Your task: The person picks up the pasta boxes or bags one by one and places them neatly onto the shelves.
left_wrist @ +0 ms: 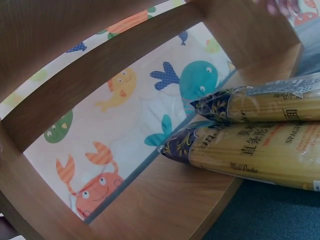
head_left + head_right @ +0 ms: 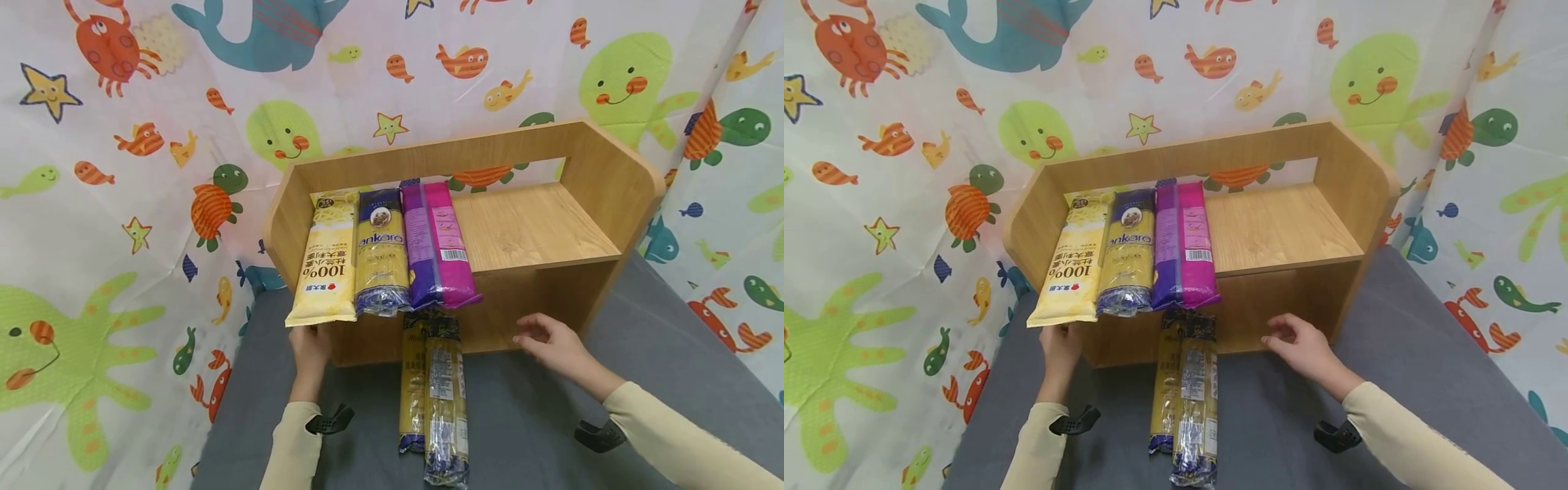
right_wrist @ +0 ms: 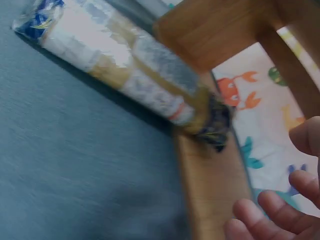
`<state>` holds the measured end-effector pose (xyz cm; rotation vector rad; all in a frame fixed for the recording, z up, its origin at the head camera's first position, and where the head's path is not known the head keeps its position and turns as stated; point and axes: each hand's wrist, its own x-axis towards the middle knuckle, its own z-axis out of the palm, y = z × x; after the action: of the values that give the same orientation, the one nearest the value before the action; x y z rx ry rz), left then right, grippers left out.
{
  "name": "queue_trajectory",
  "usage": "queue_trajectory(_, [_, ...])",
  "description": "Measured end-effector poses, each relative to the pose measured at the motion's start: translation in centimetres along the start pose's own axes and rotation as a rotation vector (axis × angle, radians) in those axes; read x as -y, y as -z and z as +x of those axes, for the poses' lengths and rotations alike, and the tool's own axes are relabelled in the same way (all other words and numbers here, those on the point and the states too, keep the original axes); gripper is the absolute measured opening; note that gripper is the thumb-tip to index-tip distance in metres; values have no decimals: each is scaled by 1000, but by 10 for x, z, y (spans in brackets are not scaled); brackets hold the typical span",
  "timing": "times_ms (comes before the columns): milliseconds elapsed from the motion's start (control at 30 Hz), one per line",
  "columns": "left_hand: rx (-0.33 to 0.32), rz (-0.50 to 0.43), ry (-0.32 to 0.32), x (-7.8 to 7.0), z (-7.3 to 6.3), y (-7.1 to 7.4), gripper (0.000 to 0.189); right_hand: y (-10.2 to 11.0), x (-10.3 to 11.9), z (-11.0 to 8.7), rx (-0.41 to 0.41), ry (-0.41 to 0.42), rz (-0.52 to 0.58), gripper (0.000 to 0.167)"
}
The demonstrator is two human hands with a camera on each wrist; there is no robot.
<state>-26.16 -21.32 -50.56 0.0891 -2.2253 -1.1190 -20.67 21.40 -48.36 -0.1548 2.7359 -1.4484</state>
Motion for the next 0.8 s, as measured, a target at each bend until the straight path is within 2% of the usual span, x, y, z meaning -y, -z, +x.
queue_trajectory(200, [12,13,0,0,0,0,24,-37,-16,-11,110,-117,109,52])
queue_trajectory(467, [13,-8,11,-2,2,2,26,-93,-14,-20,161,-193,276,60])
queue_trajectory(667, [11,-20,1,-1,2,2,25,-123,-4,-21,104,-239,322,63])
queue_trajectory(800, [16,-17,1,1,1,1,25,-133,4,-22,45,-185,272,68])
